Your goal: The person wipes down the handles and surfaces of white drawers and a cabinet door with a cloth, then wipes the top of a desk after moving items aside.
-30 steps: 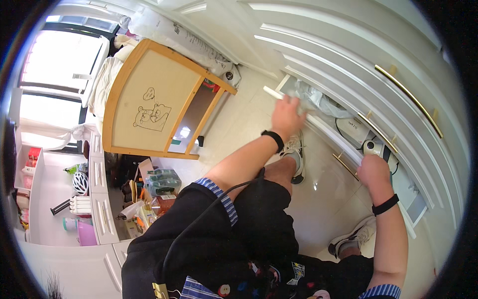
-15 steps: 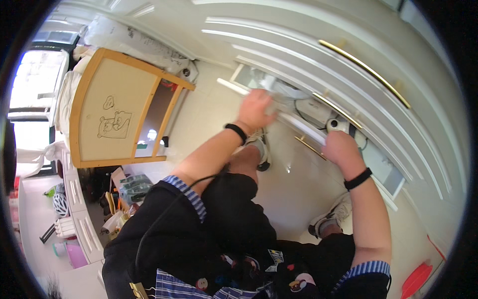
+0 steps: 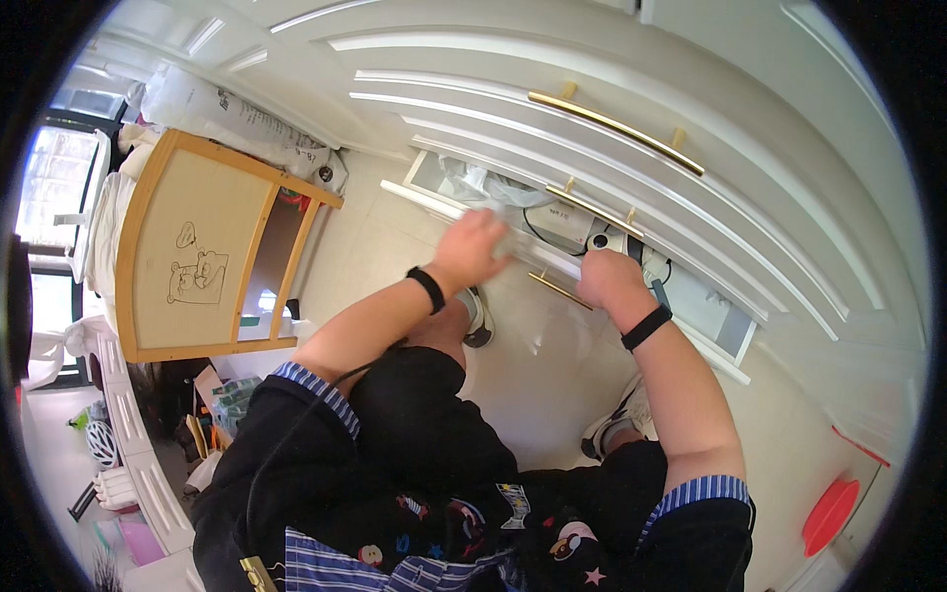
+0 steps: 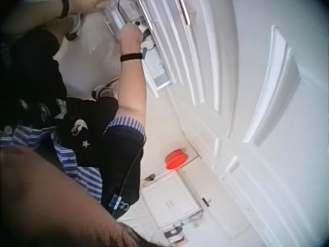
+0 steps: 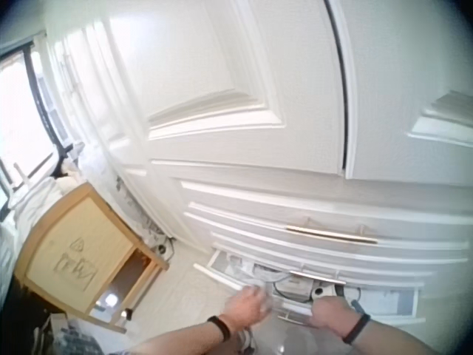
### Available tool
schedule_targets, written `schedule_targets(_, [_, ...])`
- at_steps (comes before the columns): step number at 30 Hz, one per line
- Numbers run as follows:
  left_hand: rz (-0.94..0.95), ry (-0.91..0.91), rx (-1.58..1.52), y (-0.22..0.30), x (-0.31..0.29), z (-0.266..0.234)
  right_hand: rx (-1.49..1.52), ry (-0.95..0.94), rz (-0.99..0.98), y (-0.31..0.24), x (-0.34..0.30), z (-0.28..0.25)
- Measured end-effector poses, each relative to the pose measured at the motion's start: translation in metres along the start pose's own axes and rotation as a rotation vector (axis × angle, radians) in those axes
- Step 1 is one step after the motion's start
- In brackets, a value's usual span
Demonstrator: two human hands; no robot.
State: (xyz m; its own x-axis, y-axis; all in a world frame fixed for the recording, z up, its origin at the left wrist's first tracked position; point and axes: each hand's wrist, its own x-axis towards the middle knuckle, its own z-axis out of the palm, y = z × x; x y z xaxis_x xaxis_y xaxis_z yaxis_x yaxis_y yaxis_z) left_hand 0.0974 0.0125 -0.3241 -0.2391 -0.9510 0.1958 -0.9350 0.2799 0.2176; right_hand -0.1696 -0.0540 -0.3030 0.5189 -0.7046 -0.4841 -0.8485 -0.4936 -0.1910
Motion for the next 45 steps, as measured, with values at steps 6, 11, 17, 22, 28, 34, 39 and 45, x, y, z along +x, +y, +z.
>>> schedule_targets(6, [0.24,-0.118,-0.059,0.039,0.023,0.008,0.039,0.017,0.013,-0.008,0.001,0.001])
schedule_targets(11, [0.166,0.148,-0.008,-0.026,0.01,0.007,0.038,-0.018,0.035,-0.005,0.0,-0.005])
schedule_targets(17, [-0.352,0.242,0.197,-0.11,-0.011,-0.011,0.055,-0.03,0.03,-0.006,0.0,-0.016])
schedule_targets(22, [-0.741,0.273,0.206,-0.105,-0.005,-0.012,0.048,-0.034,0.06,-0.007,0.002,-0.012])
schedule_targets(28, [-0.431,0.166,-0.012,-0.038,-0.008,-0.001,0.01,0.0,0.022,-0.005,-0.002,-0.009])
schedule_targets(34, [0.211,-0.024,-0.056,0.0,0.003,-0.002,0.034,-0.027,0.036,-0.003,0.002,-0.009])
schedule_targets(39, [-0.028,0.198,0.034,-0.075,-0.011,0.016,0.054,-0.029,0.035,0.0,0.0,-0.01])
schedule_targets(45, [-0.77,0.419,0.149,-0.16,-0.033,0.001,0.056,-0.031,0.018,0.003,0.005,-0.01])
